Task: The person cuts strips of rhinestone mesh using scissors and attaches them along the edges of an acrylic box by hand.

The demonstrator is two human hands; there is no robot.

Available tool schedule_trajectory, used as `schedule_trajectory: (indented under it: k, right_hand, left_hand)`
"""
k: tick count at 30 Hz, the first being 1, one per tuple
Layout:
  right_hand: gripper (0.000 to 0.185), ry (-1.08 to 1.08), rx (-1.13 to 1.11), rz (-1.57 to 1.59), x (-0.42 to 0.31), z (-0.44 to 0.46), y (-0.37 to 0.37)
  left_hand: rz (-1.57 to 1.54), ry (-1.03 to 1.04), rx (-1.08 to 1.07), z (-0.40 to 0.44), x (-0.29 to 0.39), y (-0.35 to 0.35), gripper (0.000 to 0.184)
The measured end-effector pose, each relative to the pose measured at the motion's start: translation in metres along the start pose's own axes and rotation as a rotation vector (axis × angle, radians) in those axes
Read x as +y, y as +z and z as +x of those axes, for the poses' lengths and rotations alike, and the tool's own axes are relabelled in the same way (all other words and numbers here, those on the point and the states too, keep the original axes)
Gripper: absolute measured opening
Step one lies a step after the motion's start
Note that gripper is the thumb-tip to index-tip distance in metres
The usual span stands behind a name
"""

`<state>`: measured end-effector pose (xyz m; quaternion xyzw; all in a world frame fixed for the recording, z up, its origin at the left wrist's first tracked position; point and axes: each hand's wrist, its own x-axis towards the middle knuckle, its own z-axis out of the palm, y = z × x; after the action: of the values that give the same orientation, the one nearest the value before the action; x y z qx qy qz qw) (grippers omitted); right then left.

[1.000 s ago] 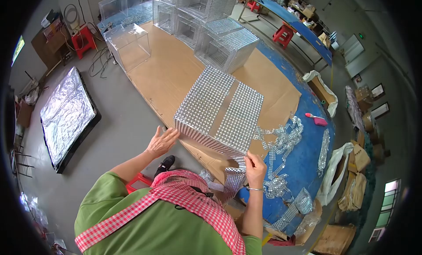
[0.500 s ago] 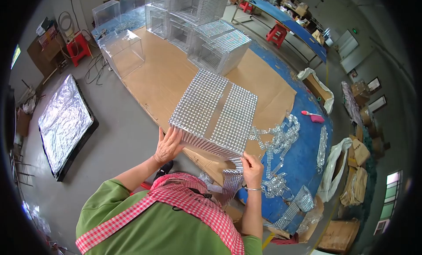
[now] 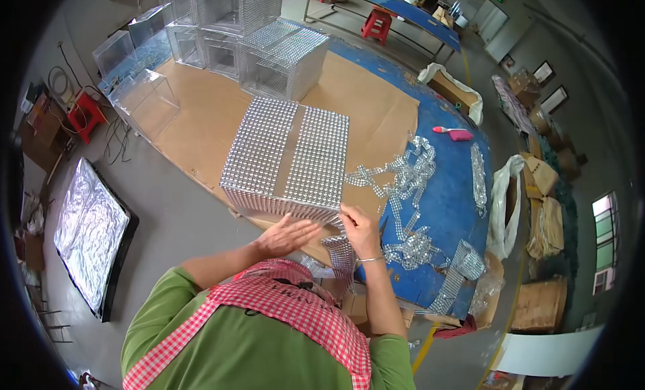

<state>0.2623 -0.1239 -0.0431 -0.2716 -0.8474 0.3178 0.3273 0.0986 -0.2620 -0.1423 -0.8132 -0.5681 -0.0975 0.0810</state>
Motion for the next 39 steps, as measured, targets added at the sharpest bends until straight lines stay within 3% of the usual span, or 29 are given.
schedule_trajectory:
  k: [4, 7, 10, 13, 16, 19, 24, 30, 33, 34, 37, 39]
  right_hand:
    - [0.019, -0.005, -0.005, -0.029, 0.005, -0.001, 0.001]
    - [0.019, -0.019, -0.006, -0.021, 0.007, 0.0, 0.0]
    - [0.018, -0.014, 0.005, -0.009, 0.003, -0.001, 0.0]
    - [0.017, -0.003, 0.004, 0.006, 0.002, 0.0, -0.001]
    - [0.016, 0.014, -0.01, 0.015, 0.004, 0.0, -0.001]
    - [0.011, 0.068, -0.021, -0.025, 0.002, 0.001, -0.003]
    - [0.022, 0.202, 0.085, -0.056, 0.003, -0.001, -0.002]
    - [0.025, 0.476, -0.458, 0.143, 0.041, -0.019, -0.015]
    - [0.014, 0.593, -0.551, 0.498, 0.077, -0.061, 0.01]
    - [0.018, 0.624, -0.507, 0.591, 0.064, -0.069, 0.012]
    - [0.02, 0.47, -0.495, 0.39, 0.086, -0.105, 0.043]
    - [0.02, 0.606, -0.382, 0.495, 0.08, -0.126, 0.052]
  left_hand:
    - [0.547, -0.006, 0.081, 0.003, -0.009, 0.046, 0.053]
    - [0.326, -0.07, -0.041, -0.001, 0.005, 0.046, 0.05]
    - [0.2, -0.013, 0.009, -0.008, 0.014, 0.032, 0.048]
    - [-0.079, 0.044, 0.215, 0.005, 0.014, 0.003, 0.049]
    - [-0.092, -0.083, 0.46, 0.035, 0.013, -0.041, 0.048]
    - [-0.113, -0.236, 0.363, 0.069, 0.012, -0.077, 0.045]
    - [0.019, -0.171, 0.112, 0.089, 0.0, -0.077, 0.039]
    - [-0.058, -0.187, 0.25, 0.091, -0.004, -0.074, 0.023]
    - [-0.04, -0.165, 0.254, 0.091, -0.005, -0.074, 0.023]
    - [-0.007, -0.145, 0.246, 0.09, -0.006, -0.071, 0.024]
    - [-0.021, -0.125, 0.255, 0.088, -0.007, -0.077, 0.024]
    - [-0.031, -0.105, 0.259, 0.084, -0.008, -0.078, 0.025]
